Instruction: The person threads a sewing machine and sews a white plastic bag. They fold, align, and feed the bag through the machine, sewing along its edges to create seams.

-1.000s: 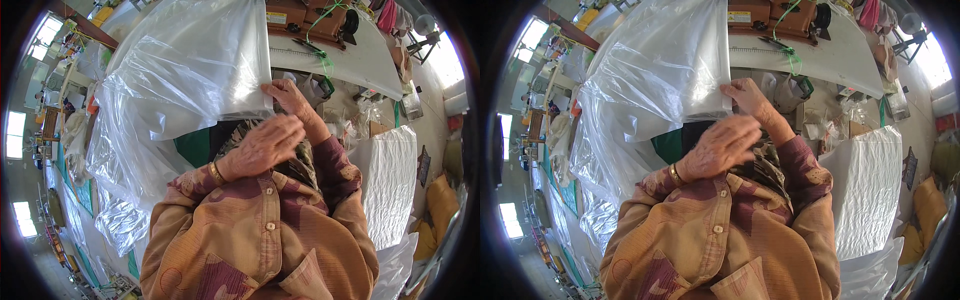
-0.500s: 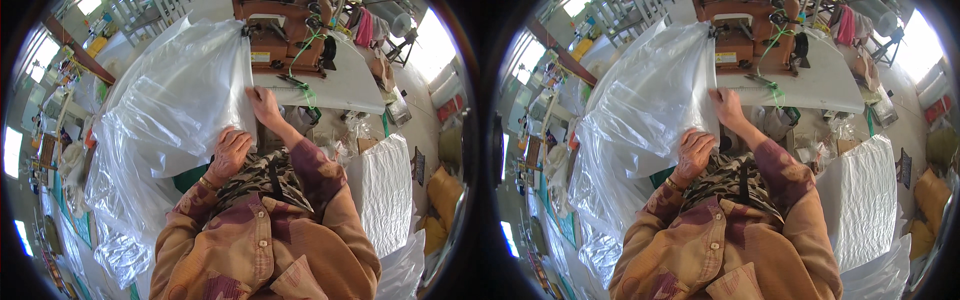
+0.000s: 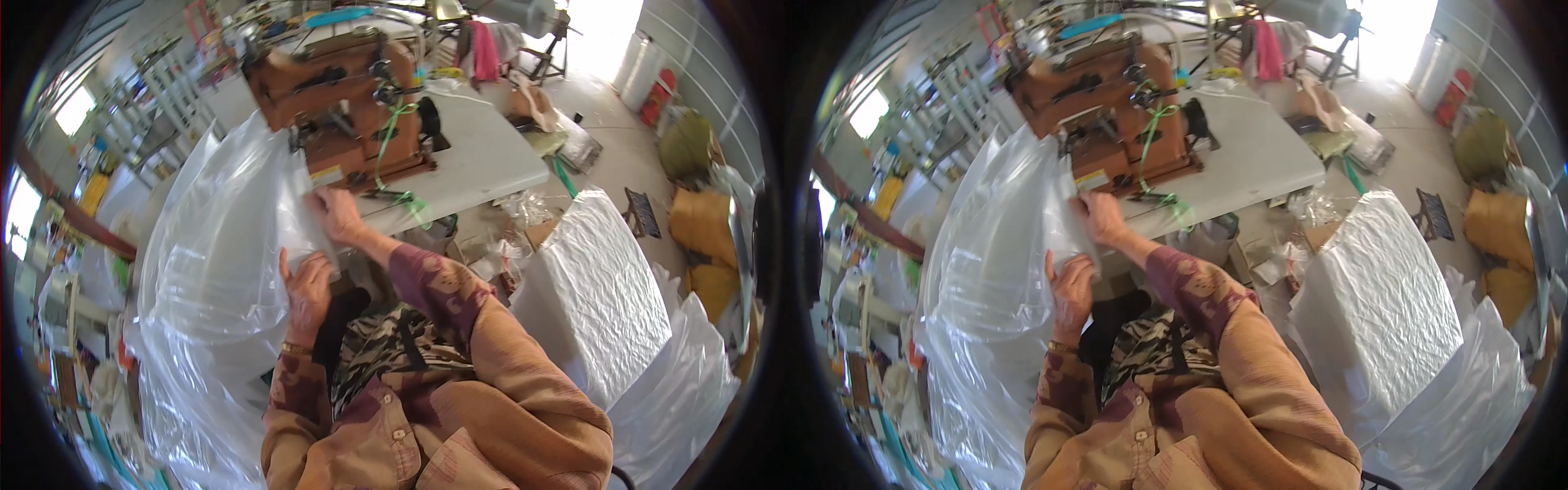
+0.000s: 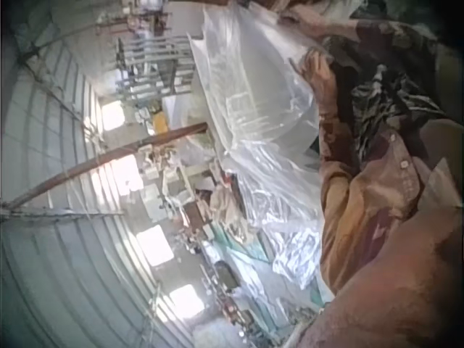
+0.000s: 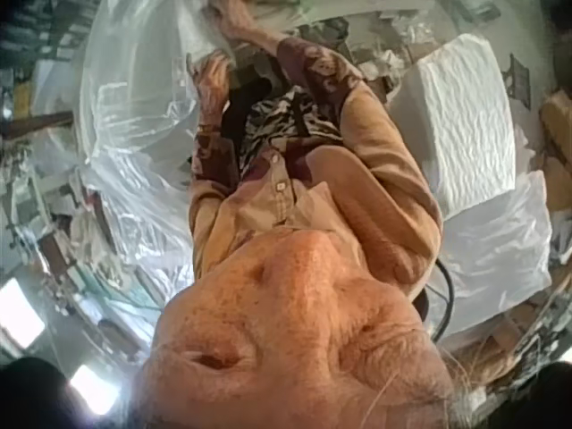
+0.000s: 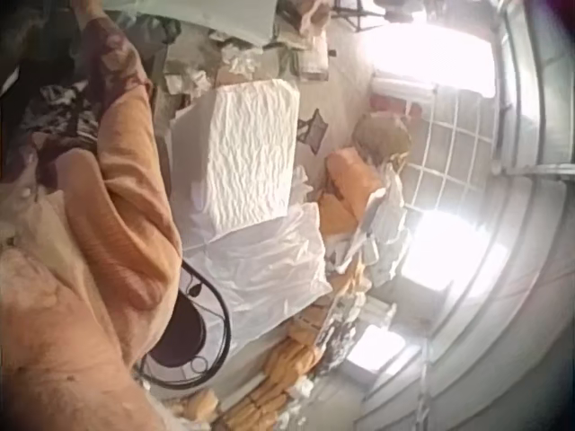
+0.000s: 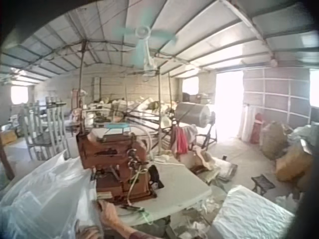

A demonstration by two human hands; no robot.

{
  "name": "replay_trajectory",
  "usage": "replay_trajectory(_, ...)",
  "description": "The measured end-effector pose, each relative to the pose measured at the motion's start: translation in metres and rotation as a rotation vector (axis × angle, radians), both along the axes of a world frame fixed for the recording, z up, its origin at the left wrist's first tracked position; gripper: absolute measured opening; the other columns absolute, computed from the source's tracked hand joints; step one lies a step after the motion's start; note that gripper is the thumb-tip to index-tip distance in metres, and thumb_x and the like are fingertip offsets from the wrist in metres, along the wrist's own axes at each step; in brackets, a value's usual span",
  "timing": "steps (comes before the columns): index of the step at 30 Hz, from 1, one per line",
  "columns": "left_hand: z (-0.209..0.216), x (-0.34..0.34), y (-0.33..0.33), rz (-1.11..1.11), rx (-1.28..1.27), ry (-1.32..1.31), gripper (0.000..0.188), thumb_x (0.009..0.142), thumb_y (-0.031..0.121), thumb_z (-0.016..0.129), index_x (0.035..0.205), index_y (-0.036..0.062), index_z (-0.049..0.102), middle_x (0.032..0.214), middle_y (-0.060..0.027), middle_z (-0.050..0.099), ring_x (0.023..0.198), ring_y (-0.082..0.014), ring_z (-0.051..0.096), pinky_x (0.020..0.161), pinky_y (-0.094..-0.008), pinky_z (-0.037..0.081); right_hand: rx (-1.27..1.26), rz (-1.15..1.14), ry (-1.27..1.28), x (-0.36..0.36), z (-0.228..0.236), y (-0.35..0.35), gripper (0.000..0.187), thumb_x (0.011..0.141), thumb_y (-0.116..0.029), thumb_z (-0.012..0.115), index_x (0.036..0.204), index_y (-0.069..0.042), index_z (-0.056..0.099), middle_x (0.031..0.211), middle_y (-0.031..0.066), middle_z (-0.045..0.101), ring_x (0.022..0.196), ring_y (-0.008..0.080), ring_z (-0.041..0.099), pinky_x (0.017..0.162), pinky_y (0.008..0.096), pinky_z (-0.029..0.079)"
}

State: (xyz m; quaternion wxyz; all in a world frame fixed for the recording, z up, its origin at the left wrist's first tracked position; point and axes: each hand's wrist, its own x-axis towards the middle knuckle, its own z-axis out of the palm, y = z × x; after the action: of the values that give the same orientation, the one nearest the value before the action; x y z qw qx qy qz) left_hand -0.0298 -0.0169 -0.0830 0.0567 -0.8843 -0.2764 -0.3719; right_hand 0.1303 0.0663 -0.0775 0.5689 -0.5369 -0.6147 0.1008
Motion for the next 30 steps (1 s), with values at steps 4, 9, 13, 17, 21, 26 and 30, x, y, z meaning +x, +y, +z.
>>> replay_trajectory(4, 0.011, 0.004, 0.033, 0.038, 0.085, 0.033, 0.009, 0.077, 0.001, 0.063, 0.085, 0.0053, 0.065, 0.096, -0.0034, 0.065, 0.101, -0.0194, 0.064, 0.115, -0.0562, 0.021, -0.004, 0.011, 0.011, 0.001, -0.006, 0.012, 0.030, 0.089, -0.026, 0.060, 0.075, 0.001, 0.060, 0.073, 0.0255, 0.059, 0.073, 0.0457, 0.058, 0.063, 0.0481, 0.045)
replay_trajectory(9, 0.017, 0.012, 0.065, 0.083, 0.145, 0.000, 0.011, 0.080, 0.002, 0.059, 0.088, 0.0060, 0.065, 0.097, -0.0031, 0.065, 0.102, -0.0192, 0.063, 0.114, -0.0564, 0.022, 0.031, 0.039, 0.041, -0.002, -0.011, 0.016, 0.031, 0.089, -0.028, 0.061, 0.077, 0.001, 0.060, 0.070, 0.0252, 0.056, 0.064, 0.0425, 0.054, 0.060, 0.0447, 0.043)
replay_trajectory(13, 0.028, 0.029, 0.086, 0.117, 0.195, -0.056, 0.010, 0.080, 0.003, 0.059, 0.086, 0.0074, 0.066, 0.097, -0.0018, 0.065, 0.098, -0.0167, 0.063, 0.114, -0.0534, 0.022, -0.083, 0.032, 0.225, 0.005, 0.003, 0.011, 0.032, 0.091, -0.027, 0.062, 0.081, 0.004, 0.062, 0.062, 0.0176, 0.051, 0.059, 0.0157, 0.039, 0.056, 0.0363, 0.041)
replay_trajectory(17, 0.036, 0.036, 0.103, 0.127, 0.232, -0.086, 0.011, 0.079, 0.004, 0.059, 0.086, 0.0077, 0.067, 0.093, 0.0000, 0.064, 0.094, -0.0155, 0.062, 0.114, -0.0522, 0.022, -0.158, 0.173, 0.533, 0.005, -0.001, 0.016, 0.028, 0.092, -0.020, 0.061, 0.084, 0.006, 0.067, 0.065, 0.0079, 0.062, 0.060, 0.0096, 0.054, 0.056, 0.0315, 0.046)
replay_trajectory(21, 0.043, 0.039, 0.120, 0.153, 0.263, -0.119, 0.017, 0.073, 0.000, 0.063, 0.087, 0.0065, 0.068, 0.094, -0.0021, 0.065, 0.095, -0.0175, 0.062, 0.114, -0.0483, 0.025, -0.266, 0.121, 0.459, 0.002, -0.006, 0.022, 0.019, 0.090, -0.015, 0.064, 0.090, 0.004, 0.067, 0.072, 0.0117, 0.066, 0.062, 0.0178, 0.063, 0.056, 0.0335, 0.048)
replay_trajectory(26, 0.051, 0.039, 0.130, 0.175, 0.301, -0.082, 0.005, 0.076, 0.006, 0.058, 0.079, 0.0056, 0.063, 0.091, -0.0041, 0.058, 0.096, -0.0194, 0.058, 0.112, -0.0511, 0.026, 0.182, -0.247, -0.290, 0.004, 0.022, -0.003, 0.046, 0.076, -0.003, 0.066, 0.121, -0.004, 0.054, 0.115, 0.0145, 0.060, 0.108, 0.0300, 0.056, 0.093, 0.0435, 0.040)
replay_trajectory(30, 0.054, 0.042, 0.135, 0.178, 0.275, -0.094, 0.006, 0.076, 0.004, 0.060, 0.079, 0.0049, 0.064, 0.091, -0.0038, 0.060, 0.094, -0.0194, 0.060, 0.110, -0.0494, 0.030, 0.299, -0.205, -0.589, 0.017, 0.037, 0.006, 0.062, 0.071, -0.003, 0.064, 0.130, -0.006, 0.047, 0.134, 0.0081, 0.049, 0.131, 0.0286, 0.039, 0.106, 0.0530, 0.025)
